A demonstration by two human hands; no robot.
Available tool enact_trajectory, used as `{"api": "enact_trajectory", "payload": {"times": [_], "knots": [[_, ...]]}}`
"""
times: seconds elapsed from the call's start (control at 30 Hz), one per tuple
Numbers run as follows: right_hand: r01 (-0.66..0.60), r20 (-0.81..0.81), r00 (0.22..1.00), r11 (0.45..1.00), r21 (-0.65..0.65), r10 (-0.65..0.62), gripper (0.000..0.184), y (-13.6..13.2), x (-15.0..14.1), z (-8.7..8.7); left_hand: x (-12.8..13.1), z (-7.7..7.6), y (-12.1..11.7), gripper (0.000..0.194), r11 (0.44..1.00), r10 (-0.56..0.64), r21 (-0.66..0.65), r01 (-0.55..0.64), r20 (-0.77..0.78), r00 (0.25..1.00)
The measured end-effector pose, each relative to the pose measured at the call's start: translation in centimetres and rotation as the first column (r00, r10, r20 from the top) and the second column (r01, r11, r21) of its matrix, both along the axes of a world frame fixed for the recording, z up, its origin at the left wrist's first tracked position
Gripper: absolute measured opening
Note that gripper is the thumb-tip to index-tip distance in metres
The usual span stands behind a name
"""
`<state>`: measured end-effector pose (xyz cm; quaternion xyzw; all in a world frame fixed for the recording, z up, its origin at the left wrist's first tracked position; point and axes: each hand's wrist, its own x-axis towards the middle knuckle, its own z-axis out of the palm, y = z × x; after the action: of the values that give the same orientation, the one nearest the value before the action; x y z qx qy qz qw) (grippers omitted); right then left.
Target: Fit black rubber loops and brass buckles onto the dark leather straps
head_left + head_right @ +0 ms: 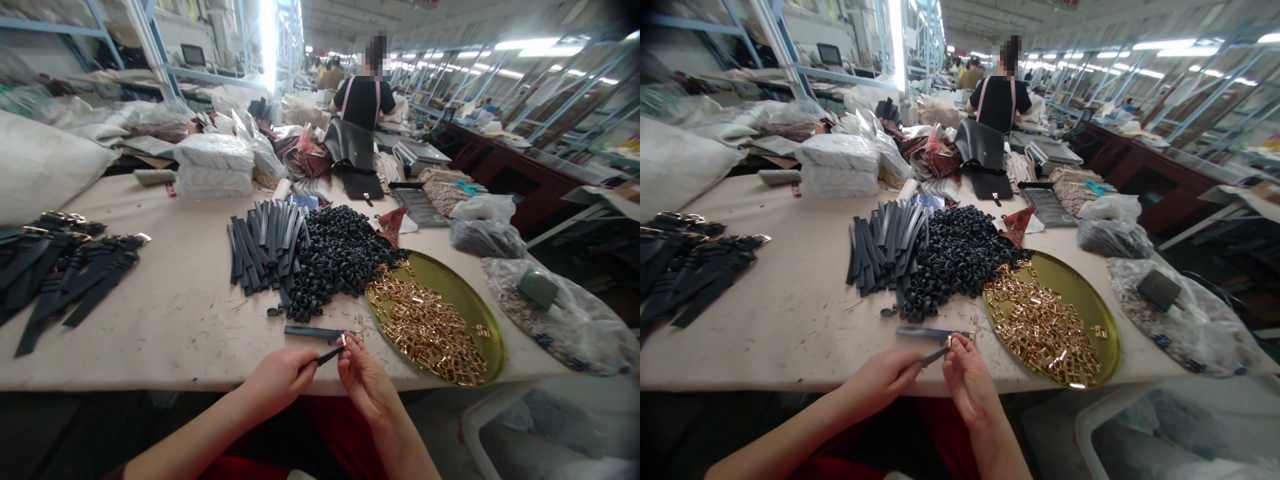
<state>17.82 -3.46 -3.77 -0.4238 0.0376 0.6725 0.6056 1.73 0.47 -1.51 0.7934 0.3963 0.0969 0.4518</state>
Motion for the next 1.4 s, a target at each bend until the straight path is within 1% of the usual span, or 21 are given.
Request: {"api": "enact_trajectory", "payload": {"times": [0.07, 0.23, 0.37, 0.47, 0.5, 0.57, 0.67, 0.73, 0.83, 0.87, 0.9, 0.93, 0.97, 1.03, 1.07, 1.1, 1.13, 1.2, 1.3, 1.33, 1.4], "knots": [[-0.006, 0.009, 1.0, 1.0, -0.011, 0.006, 0.027, -0.2, -0.4, 0.0, -0.1, -0.1, 0.1, 0.023, 1.0, 0.004, 0.025, -0.003, -0.02, 1.0], [0.029, 0.173, 0.984, 0.997, 0.075, -0.042, 0.025, -0.8, -1.1, 0.2, 0.0, -0.1, 0.2, 0.026, 0.998, 0.04, -0.055, -0.039, 0.008, 0.999], [-0.004, 0.152, 0.988, 0.999, 0.039, -0.002, 0.028, -1.1, -1.6, 0.1, 0.1, 0.0, -0.1, 0.025, 1.0, 0.023, -0.011, -0.023, 0.001, 1.0], [-0.061, 0.279, 0.96, 0.996, 0.066, 0.04, 0.025, -1.5, -2.6, 0.2, 0.3, 0.2, -0.5, 0.022, 0.991, 0.064, -0.126, -0.051, 0.107, 0.992], [-0.082, 0.36, 0.932, 0.992, 0.091, 0.044, 0.025, -1.6, -3.0, 0.2, 0.4, 0.3, -0.6, 0.018, 0.977, 0.101, -0.203, -0.07, 0.147, 0.984], [-0.122, 0.509, 0.86, 0.984, 0.131, 0.039, 0.023, -2.0, -3.7, 0.4, 0.6, 0.5, -0.8, 0.013, 0.913, 0.189, -0.393, -0.106, 0.177, 0.966], [-0.175, 0.61, 0.79, 0.976, 0.126, 0.063, 0.022, -2.4, -3.9, 0.4, 0.5, 0.7, -0.9, 0.017, 0.811, 0.237, -0.579, -0.087, 0.188, 0.953], [-0.207, 0.582, 0.806, 0.973, 0.106, 0.108, 0.022, -2.4, -3.7, 0.4, 0.4, 0.7, -0.8, 0.023, 0.797, 0.229, -0.602, -0.05, 0.224, 0.947], [-0.266, 0.408, 0.889, 0.96, 0.09, 0.209, 0.022, -2.2, -3.4, 0.3, 0.2, 0.2, -0.7, 0.024, 0.771, 0.239, -0.635, -0.042, 0.228, 0.944], [-0.292, 0.38, 0.893, 0.953, 0.085, 0.24, 0.022, -2.2, -3.3, 0.3, 0.2, 0.0, -0.7, 0.024, 0.764, 0.246, -0.644, -0.043, 0.228, 0.942], [-0.31, 0.417, 0.873, 0.948, 0.076, 0.253, 0.022, -2.3, -3.3, 0.3, 0.2, -0.3, -0.8, 0.023, 0.76, 0.252, -0.648, -0.046, 0.229, 0.94], [-0.314, 0.522, 0.819, 0.947, 0.063, 0.237, 0.022, -2.4, -3.3, 0.2, 0.2, -0.6, -0.9, 0.022, 0.759, 0.258, -0.649, -0.049, 0.23, 0.938], [-0.307, 0.664, 0.721, 0.95, 0.052, 0.197, 0.02, -2.5, -3.3, 0.2, 0.2, -0.9, -1.0, 0.02, 0.762, 0.262, -0.645, -0.057, 0.226, 0.938], [-0.288, 0.889, 0.449, 0.956, 0.053, 0.086, 0.016, -2.9, -3.3, 0.1, 0.3, -1.2, -1.4, 0.018, 0.795, 0.266, -0.598, -0.102, 0.193, 0.944], [-0.289, 0.937, 0.346, 0.956, 0.054, 0.052, 0.015, -3.0, -3.2, 0.0, 0.3, -1.2, -1.5, 0.018, 0.826, 0.268, -0.547, -0.137, 0.167, 0.949], [-0.301, 0.951, 0.305, 0.952, 0.045, 0.051, 0.015, -3.2, -3.0, -0.1, 0.3, -1.2, -1.7, 0.018, 0.86, 0.268, -0.48, -0.172, 0.14, 0.953], [-0.328, 0.942, 0.324, 0.944, 0.027, 0.085, 0.016, -3.3, -2.8, -0.2, 0.3, -1.1, -1.8, 0.019, 0.888, 0.266, -0.415, -0.197, 0.114, 0.957], [-0.394, 0.862, 0.463, 0.919, -0.01, 0.207, 0.02, -3.3, -2.3, -0.4, 0.2, -0.8, -2.0, 0.02, 0.908, 0.254, -0.364, -0.207, 0.085, 0.964], [-0.447, 0.624, 0.706, 0.894, 0.029, 0.333, 0.023, -3.3, -1.9, -0.7, 0.1, -0.5, -2.1, 0.019, 0.866, 0.235, -0.472, -0.164, 0.094, 0.967], [-0.443, 0.558, 0.756, 0.895, 0.05, 0.343, 0.023, -3.4, -1.9, -0.7, 0.1, -0.5, -2.2, 0.018, 0.846, 0.239, -0.51, -0.154, 0.105, 0.965], [-0.436, 0.488, 0.801, 0.897, 0.076, 0.348, 0.021, -3.4, -2.2, -0.6, 0.1, -0.7, -2.2, 0.018, 0.813, 0.259, -0.563, -0.149, 0.12, 0.959]]}}
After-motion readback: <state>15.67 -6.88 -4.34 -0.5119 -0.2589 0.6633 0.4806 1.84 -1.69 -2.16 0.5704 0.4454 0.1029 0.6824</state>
